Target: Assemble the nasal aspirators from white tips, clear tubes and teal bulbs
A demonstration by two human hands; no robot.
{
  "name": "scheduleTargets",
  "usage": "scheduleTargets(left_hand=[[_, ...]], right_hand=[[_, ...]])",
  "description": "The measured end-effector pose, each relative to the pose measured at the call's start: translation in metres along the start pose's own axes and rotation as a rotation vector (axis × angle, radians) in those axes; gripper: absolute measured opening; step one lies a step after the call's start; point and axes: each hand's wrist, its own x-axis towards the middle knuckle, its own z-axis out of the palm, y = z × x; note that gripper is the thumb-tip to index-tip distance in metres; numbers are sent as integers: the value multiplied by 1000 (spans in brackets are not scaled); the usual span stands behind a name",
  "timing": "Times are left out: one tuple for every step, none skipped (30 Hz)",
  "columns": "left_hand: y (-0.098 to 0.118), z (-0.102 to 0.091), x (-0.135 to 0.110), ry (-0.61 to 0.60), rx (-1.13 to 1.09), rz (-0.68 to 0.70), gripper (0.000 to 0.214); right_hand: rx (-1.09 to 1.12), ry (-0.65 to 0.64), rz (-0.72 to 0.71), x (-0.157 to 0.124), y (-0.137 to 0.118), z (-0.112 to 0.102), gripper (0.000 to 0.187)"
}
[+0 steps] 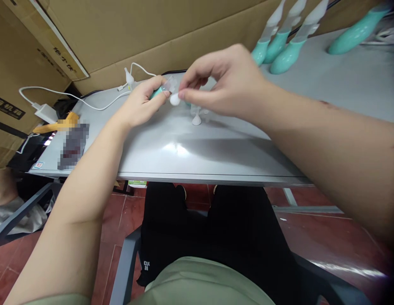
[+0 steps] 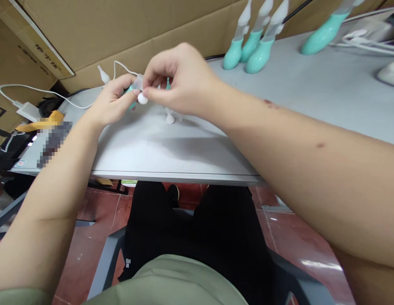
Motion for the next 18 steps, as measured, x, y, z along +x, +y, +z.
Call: scheduleTargets(left_hand=[[-1,-1,0,-17,-6,4,14],[-1,-1,-1,-30,-10,8,15],[-1,-2,-1,-43,-12,11,17],[-1,-2,-1,-58,-14,11,18],[-1,-2,-1,-69,-18,10,19],[0,-2,-1,-79,-23,9,21],[1,-2,-1,-86,-27,11,22],[1,-2,-1,-92,-29,16,24],[2,-2,-1,-97,-31,27,25],[2,-2,-1,-100,-30,41,27],[3,-2,-1,-105,-27,57,30],[3,-2,-2,-111,-21,70,33],[3,-2,-2,-114,-14,82,38],[3,-2,-2,-116,-7,90,43],[3,-1,-2,-117,-2,95,49],[3,-1,-2,-116,0,99,54],[3,-1,-3,-111,3,101,60],[3,-1,-3,-105,6,104,64]], right_hand=[[40,79,3,3,2,-2,19],[70,143,14,5,5,-2,25],[89,189,38,8,8,-2,32],[101,218,68,10,11,-1,40],[110,232,96,11,13,0,48],[120,241,115,12,15,1,53],[131,239,125,12,15,2,56],[142,236,128,11,15,2,55],[153,232,125,9,15,2,54],[164,232,120,8,14,2,51],[172,228,116,6,12,2,49],[175,225,114,5,11,2,46],[176,216,115,4,11,1,44],[176,211,115,3,11,1,40],[176,204,114,3,11,1,36],[177,203,110,3,13,0,31],[180,202,103,4,14,0,26],[182,203,93,4,16,0,21]])
